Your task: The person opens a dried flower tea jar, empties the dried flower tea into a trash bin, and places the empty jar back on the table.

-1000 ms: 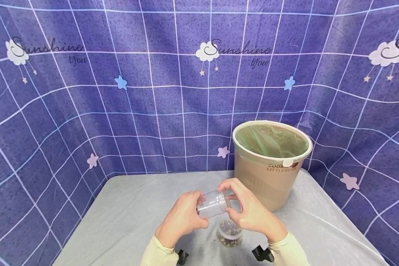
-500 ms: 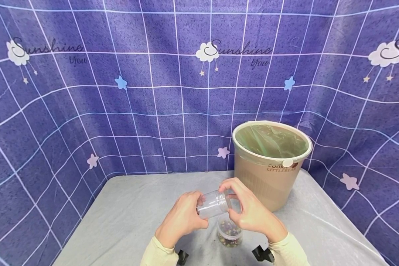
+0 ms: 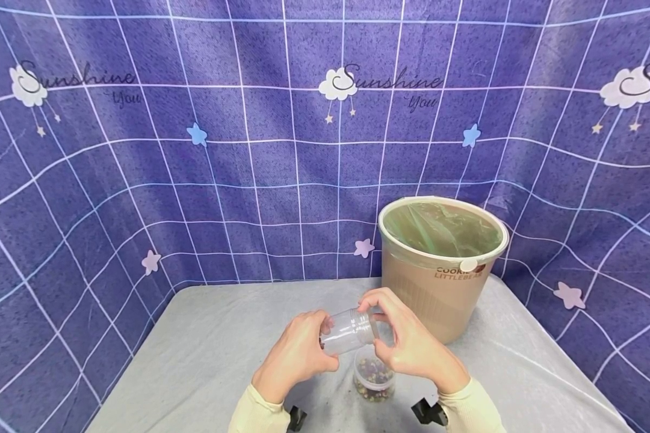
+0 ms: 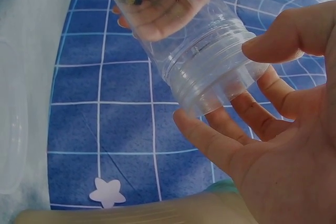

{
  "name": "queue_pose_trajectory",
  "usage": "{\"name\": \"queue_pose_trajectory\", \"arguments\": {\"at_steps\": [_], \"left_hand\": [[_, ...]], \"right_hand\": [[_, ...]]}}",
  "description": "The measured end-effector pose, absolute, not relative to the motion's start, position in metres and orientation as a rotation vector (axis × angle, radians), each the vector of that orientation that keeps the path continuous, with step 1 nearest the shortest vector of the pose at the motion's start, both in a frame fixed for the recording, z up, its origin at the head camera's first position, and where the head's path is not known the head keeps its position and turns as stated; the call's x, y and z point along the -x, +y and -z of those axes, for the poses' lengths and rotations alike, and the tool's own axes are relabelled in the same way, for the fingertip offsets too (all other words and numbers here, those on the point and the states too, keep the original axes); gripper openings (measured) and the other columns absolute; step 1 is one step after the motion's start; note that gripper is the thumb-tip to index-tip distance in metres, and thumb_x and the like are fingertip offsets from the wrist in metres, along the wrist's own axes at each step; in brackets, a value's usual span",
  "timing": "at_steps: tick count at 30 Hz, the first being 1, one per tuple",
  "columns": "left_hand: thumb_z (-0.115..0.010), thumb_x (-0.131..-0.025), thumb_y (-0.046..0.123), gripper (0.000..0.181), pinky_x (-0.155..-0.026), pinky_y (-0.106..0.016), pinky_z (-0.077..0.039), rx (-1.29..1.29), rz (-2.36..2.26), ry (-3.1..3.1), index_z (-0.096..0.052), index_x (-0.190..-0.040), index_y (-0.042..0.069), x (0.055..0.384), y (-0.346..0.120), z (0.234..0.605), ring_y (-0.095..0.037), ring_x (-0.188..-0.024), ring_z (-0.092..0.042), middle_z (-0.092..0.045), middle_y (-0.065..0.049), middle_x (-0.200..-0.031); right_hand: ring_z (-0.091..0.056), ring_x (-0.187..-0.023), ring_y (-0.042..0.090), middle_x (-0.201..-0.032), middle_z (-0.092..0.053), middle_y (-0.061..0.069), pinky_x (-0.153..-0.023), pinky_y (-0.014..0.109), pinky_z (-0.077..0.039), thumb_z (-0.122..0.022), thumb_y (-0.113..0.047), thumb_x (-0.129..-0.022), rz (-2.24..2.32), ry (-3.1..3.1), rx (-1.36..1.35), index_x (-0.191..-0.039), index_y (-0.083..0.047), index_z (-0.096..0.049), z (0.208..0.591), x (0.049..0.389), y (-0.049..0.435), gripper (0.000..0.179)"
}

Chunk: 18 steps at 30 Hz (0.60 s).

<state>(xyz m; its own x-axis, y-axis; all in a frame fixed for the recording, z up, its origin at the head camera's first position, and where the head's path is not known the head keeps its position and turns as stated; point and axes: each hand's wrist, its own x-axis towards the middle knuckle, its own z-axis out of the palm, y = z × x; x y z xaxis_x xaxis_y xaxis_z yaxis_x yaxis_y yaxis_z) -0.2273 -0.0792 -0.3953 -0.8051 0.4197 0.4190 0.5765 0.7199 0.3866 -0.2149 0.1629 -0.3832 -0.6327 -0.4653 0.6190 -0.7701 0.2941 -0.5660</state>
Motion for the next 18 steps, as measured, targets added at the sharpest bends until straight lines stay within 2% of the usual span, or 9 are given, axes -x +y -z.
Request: {"name": "queue_pose_trajectory", "arguments": {"at_steps": [18], "left_hand": [[-0.084, -0.058, 0.018, 0.043, -0.064, -0.023, -0.047, 0.764, 0.77, -2.628, -0.065, -0.095, 0.012, 0.2302, -0.0801, 0.3959, -0.005, -0.069, -0.052, -0.062, 0.003, -0.081]], "right_hand": [[-0.054, -0.121, 0.018, -0.129, -0.053, 0.001, -0.097, 0.041, -0.057, -0.059, 0.015, -0.066, -1.256, -2.243, -1.062, -0.121, -0.014, -0.055, 0.3811, 0.217, 0.171, 0.063]]}}
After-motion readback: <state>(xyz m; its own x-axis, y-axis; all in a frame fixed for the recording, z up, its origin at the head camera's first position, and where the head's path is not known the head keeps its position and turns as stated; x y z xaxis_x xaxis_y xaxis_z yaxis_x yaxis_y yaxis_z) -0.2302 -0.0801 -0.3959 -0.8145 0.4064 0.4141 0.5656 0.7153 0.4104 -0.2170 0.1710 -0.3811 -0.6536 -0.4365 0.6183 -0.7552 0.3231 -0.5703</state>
